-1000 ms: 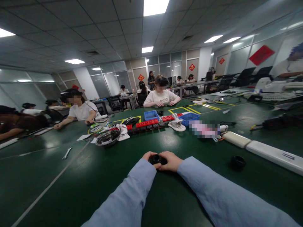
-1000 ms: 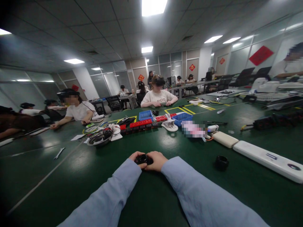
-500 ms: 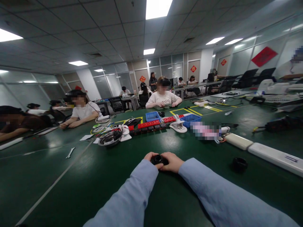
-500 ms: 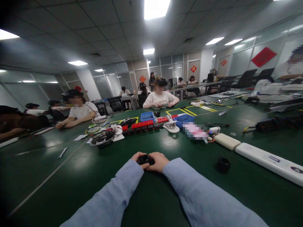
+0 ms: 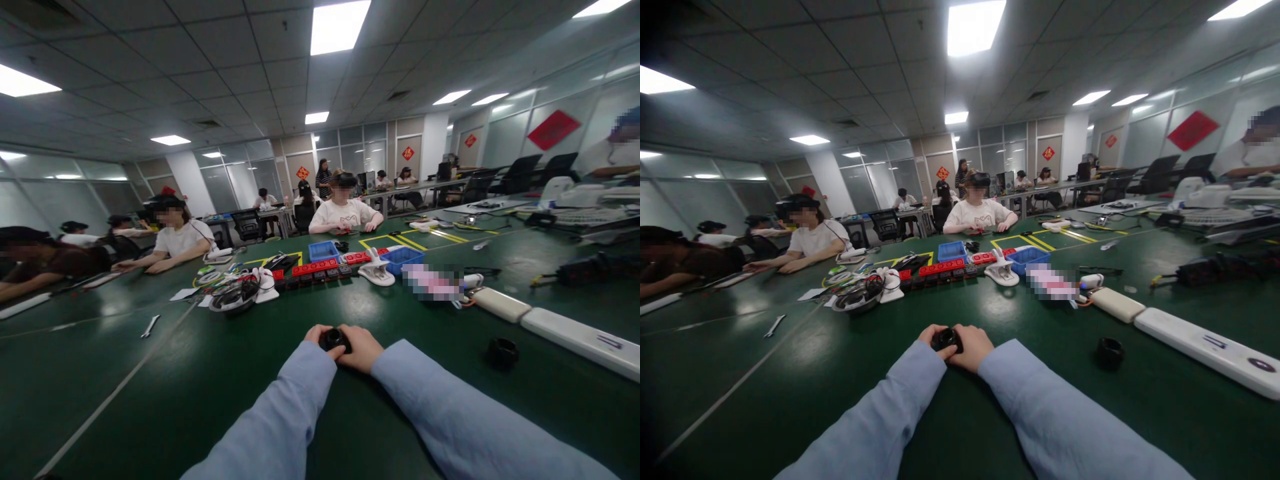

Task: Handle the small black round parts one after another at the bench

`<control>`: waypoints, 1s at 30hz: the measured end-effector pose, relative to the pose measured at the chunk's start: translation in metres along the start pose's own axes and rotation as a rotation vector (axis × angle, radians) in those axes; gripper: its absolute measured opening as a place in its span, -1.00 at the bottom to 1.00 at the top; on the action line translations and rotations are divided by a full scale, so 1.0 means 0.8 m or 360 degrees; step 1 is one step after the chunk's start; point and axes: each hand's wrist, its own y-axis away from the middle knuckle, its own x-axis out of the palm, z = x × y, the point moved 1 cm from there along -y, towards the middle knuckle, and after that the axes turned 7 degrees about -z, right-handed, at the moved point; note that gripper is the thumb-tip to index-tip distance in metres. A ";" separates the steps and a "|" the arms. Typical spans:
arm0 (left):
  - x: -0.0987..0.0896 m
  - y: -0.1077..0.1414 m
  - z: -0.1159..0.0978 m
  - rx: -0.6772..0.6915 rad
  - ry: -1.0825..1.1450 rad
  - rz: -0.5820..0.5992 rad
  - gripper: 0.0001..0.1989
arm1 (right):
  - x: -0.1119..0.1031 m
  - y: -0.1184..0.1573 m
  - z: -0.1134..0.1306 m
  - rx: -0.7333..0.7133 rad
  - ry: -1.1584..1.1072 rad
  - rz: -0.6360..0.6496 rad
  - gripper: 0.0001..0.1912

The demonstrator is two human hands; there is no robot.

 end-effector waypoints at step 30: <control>-0.010 -0.002 -0.005 -0.0019 0.0029 0.0167 -0.63 | -0.008 -0.005 -0.015 -0.0142 -0.0238 0.0182 -0.65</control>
